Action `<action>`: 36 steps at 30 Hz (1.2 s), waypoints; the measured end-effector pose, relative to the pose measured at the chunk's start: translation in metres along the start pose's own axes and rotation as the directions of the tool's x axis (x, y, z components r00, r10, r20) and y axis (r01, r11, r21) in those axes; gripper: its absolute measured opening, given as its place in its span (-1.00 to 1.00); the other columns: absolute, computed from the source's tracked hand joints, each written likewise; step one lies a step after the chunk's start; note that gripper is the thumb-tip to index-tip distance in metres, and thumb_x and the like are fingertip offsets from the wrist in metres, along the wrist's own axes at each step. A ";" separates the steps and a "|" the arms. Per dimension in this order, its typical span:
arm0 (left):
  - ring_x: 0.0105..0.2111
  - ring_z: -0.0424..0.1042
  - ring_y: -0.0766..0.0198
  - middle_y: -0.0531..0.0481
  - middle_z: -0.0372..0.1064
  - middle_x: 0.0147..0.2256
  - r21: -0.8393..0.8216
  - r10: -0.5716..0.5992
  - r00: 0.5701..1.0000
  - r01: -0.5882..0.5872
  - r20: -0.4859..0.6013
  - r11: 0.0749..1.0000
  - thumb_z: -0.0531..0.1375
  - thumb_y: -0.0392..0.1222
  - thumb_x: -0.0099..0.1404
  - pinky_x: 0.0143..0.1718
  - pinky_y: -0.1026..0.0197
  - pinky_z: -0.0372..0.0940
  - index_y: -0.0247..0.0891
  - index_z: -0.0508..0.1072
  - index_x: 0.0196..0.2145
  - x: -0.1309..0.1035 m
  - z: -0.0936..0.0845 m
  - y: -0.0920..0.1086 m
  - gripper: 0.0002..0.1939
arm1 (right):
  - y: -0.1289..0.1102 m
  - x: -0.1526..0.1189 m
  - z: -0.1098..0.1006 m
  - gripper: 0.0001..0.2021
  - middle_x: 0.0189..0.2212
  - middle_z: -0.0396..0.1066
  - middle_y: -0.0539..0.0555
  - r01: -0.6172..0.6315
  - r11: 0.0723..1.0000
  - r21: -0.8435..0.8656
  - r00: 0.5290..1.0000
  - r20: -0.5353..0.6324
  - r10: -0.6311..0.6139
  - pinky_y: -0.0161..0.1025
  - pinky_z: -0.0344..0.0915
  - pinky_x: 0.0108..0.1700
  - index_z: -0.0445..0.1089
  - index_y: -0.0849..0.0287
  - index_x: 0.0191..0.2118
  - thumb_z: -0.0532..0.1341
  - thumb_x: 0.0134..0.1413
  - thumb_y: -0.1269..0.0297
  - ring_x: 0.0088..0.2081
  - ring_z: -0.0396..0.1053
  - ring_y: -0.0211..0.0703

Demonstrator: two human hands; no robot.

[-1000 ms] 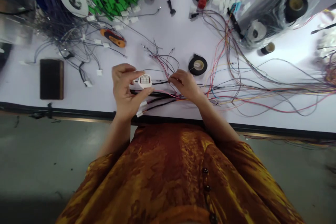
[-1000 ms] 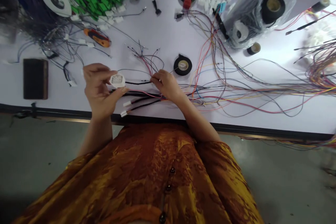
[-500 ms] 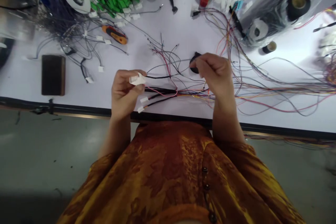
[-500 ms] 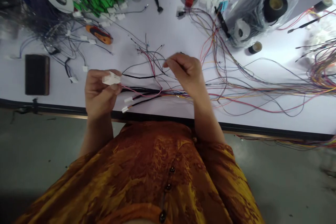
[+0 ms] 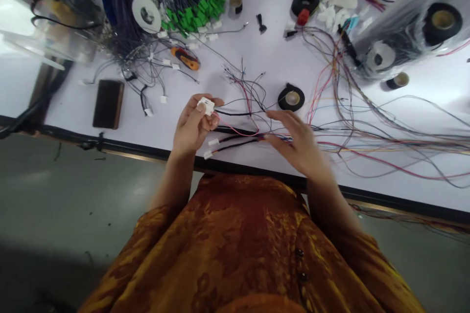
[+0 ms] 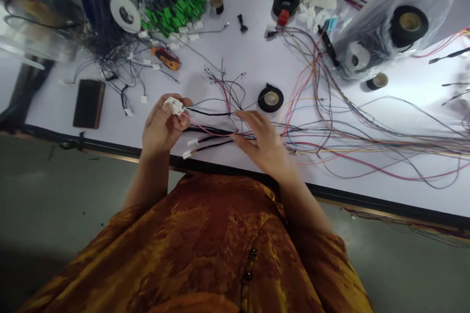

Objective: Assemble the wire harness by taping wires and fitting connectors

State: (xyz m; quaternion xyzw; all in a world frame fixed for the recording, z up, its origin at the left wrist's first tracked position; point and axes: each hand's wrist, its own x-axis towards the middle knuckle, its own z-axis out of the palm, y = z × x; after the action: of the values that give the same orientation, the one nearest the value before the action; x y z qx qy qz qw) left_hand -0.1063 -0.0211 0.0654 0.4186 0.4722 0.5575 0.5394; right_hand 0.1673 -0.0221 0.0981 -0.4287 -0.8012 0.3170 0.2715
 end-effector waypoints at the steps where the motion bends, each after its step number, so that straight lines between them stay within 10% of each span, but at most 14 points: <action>1: -0.54 0.24 0.43 -0.09 0.48 -0.14 0.024 0.001 1.000 -0.001 -0.003 1.000 0.22 0.24 0.29 -0.54 0.28 0.21 -0.10 0.36 -0.16 -0.001 0.002 0.001 -0.61 | -0.010 0.012 0.008 -0.51 0.16 0.39 0.23 0.040 0.999 0.028 0.999 -0.021 -0.039 0.11 0.26 0.25 0.29 0.06 0.27 0.22 0.26 0.13 0.20 0.32 0.14; 7: -0.46 0.34 0.37 -0.13 0.45 -0.11 0.148 0.012 1.000 -0.010 -0.014 0.989 0.14 0.29 0.31 -0.47 0.26 0.30 -0.11 0.30 -0.17 -0.004 0.002 0.002 -0.58 | -0.027 0.057 0.058 -0.42 0.03 0.46 0.22 0.045 0.988 0.149 0.997 0.052 -0.053 0.00 0.34 0.08 0.13 0.10 0.34 0.20 0.26 0.17 0.01 0.42 0.05; 10: -0.42 0.38 0.34 -0.11 0.41 -0.13 0.168 0.008 1.000 -0.009 0.006 0.986 0.15 0.29 0.29 -0.43 0.24 0.33 -0.10 0.30 -0.17 -0.002 -0.006 0.000 -0.58 | -0.018 0.056 0.072 -0.73 -0.26 0.48 0.13 0.027 0.984 0.177 0.986 0.156 -0.055 -0.16 0.33 -0.13 0.43 0.16 0.00 0.08 0.35 0.19 -0.24 0.41 -0.10; 14: -0.43 0.34 0.32 -0.04 0.33 -0.29 0.043 -0.026 1.000 0.025 0.017 0.999 0.17 0.22 0.28 -0.43 0.22 0.31 -0.10 0.31 -0.20 0.005 -0.018 -0.005 -0.65 | 0.000 0.037 0.085 -0.65 -0.35 0.45 0.10 0.017 0.975 0.221 0.991 0.126 -0.046 -0.20 0.30 -0.17 0.46 0.14 -0.30 0.00 0.41 0.17 -0.26 0.41 -0.14; 22: -0.51 0.28 0.31 0.05 0.22 -0.51 0.128 0.148 0.982 -0.134 -0.113 0.983 0.07 0.21 0.39 -0.42 0.21 0.28 -0.14 0.40 -0.30 0.043 -0.002 -0.035 -0.62 | 0.026 0.010 0.071 -0.74 -0.07 0.48 0.20 0.040 0.954 0.296 0.998 -0.051 -0.026 -0.07 0.39 0.06 0.49 0.09 -0.05 0.10 0.35 0.17 -0.01 0.44 -0.05; 29: -0.25 0.49 0.12 -0.07 0.55 -0.26 0.789 0.034 0.975 -0.196 0.218 0.582 0.23 -0.06 0.33 -0.19 0.12 0.31 -0.20 0.56 -0.21 0.037 0.031 -0.063 -0.80 | 0.062 0.034 0.063 -0.77 -0.05 0.48 0.22 -0.144 0.986 0.089 0.990 0.011 0.143 -0.08 0.44 0.02 0.48 0.18 -0.03 0.18 0.24 0.30 -0.12 0.47 -0.08; 36: -0.09 0.47 0.05 -0.08 0.52 -0.19 0.919 -0.133 0.955 -0.210 0.266 0.333 0.23 -0.16 0.33 -0.17 0.11 0.27 -0.18 0.54 -0.25 0.034 0.032 -0.060 -0.91 | 0.092 0.028 0.053 -0.50 0.36 0.15 0.28 -0.264 0.953 -0.150 0.963 -0.104 0.251 0.06 0.29 0.27 0.33 0.14 0.23 0.22 0.14 0.37 0.33 0.22 0.10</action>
State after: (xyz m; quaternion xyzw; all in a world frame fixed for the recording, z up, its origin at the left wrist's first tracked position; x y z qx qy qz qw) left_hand -0.0647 0.0134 0.0119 0.7414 0.6106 0.1255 0.2484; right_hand 0.1639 0.0273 0.0000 -0.5631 -0.7496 0.2652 0.2253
